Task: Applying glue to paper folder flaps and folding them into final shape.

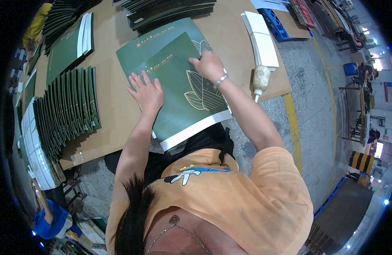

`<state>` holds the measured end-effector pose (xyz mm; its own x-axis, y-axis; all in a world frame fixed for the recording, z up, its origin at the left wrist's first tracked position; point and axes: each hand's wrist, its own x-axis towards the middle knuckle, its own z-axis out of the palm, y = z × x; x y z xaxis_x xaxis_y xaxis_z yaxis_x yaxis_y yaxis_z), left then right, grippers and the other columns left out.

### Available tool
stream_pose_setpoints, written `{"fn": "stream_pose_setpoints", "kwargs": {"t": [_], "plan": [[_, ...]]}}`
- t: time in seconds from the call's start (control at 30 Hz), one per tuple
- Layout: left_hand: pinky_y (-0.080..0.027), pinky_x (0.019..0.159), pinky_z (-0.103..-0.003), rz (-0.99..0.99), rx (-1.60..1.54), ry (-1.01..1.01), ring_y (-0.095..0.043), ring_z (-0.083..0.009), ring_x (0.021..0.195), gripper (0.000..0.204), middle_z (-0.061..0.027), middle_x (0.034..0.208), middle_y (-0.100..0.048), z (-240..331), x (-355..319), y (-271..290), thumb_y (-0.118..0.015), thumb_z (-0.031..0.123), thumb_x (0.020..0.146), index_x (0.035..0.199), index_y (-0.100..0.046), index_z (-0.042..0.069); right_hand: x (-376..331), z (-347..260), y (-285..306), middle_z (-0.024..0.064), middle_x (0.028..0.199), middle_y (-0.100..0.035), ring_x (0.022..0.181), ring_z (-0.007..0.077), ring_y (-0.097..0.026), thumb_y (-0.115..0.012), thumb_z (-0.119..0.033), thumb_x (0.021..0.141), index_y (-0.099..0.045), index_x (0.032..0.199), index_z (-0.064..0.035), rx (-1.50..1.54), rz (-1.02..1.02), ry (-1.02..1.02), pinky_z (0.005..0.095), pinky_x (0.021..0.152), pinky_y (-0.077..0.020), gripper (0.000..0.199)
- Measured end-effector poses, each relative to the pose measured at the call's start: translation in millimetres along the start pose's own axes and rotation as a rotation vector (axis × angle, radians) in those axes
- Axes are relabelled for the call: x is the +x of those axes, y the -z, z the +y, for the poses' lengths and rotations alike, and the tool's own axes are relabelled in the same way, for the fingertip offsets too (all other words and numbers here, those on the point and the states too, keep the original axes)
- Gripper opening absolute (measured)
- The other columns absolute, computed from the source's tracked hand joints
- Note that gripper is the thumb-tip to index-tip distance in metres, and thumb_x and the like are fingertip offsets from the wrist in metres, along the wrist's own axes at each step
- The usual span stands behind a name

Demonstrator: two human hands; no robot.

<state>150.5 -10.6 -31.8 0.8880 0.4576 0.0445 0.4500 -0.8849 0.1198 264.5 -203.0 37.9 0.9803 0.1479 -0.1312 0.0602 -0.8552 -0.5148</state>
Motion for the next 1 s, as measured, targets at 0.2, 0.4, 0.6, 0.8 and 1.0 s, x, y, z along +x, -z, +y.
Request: {"fn": "stream_pose_setpoints", "kwargs": {"t": [0.2,0.4,0.6,0.8,1.0], "plan": [[-0.008,0.116,-0.057,0.016,-0.004,-0.032,-0.012,-0.0364,0.147,0.064,-0.0250,0.156,-0.020,7,1,1,-0.041,0.040,0.097,0.148,-0.032,0.004,-2,26,-10,0.0252,0.094,-0.069,0.088,0.0374,-0.067,-0.068,-0.039,0.082,-0.068,0.096,0.0062,0.161,-0.130,-0.243,0.0443,0.081,-0.0510,0.047],[-0.008,0.116,-0.057,0.003,-0.026,-0.017,-0.013,-0.0364,0.147,0.064,-0.0252,0.156,-0.020,2,1,0,-0.041,0.041,0.097,0.148,-0.032,0.004,-36,49,13,0.0245,0.096,-0.068,0.088,0.0353,-0.068,-0.072,-0.041,0.079,-0.068,0.097,0.0073,0.028,-0.324,-0.095,0.0417,0.081,-0.0514,0.052],[-0.011,0.115,-0.058,0.050,-0.030,-0.055,-0.013,-0.0384,0.146,0.064,-0.0274,0.155,-0.020,-1,-1,-4,-0.040,0.041,0.097,0.148,-0.032,0.003,-56,44,-4,0.0251,0.093,-0.068,0.091,0.0380,-0.066,-0.075,-0.038,0.077,-0.066,0.092,0.0051,0.018,-0.205,-0.213,0.0429,0.083,-0.0509,0.047],[-0.008,0.116,-0.058,0.033,-0.033,-0.065,-0.010,-0.0371,0.147,0.065,-0.0255,0.156,-0.019,2,1,-4,-0.039,0.041,0.097,0.149,-0.030,0.004,-92,53,-11,0.0253,0.088,-0.066,0.090,0.0399,-0.065,-0.073,-0.027,0.078,-0.058,0.097,0.0029,0.003,-0.061,-0.094,0.0468,0.079,-0.0491,0.038],[-0.010,0.115,-0.058,0.000,-0.010,-0.140,-0.011,-0.0392,0.147,0.065,-0.0277,0.155,-0.019,-10,9,-6,-0.039,0.042,0.097,0.149,-0.030,0.003,-105,50,-7,0.0229,0.083,-0.063,0.083,0.0393,-0.062,-0.072,-0.019,0.076,-0.058,0.095,0.0036,0.285,-0.106,-0.182,0.0453,0.075,-0.0494,0.032]]}}
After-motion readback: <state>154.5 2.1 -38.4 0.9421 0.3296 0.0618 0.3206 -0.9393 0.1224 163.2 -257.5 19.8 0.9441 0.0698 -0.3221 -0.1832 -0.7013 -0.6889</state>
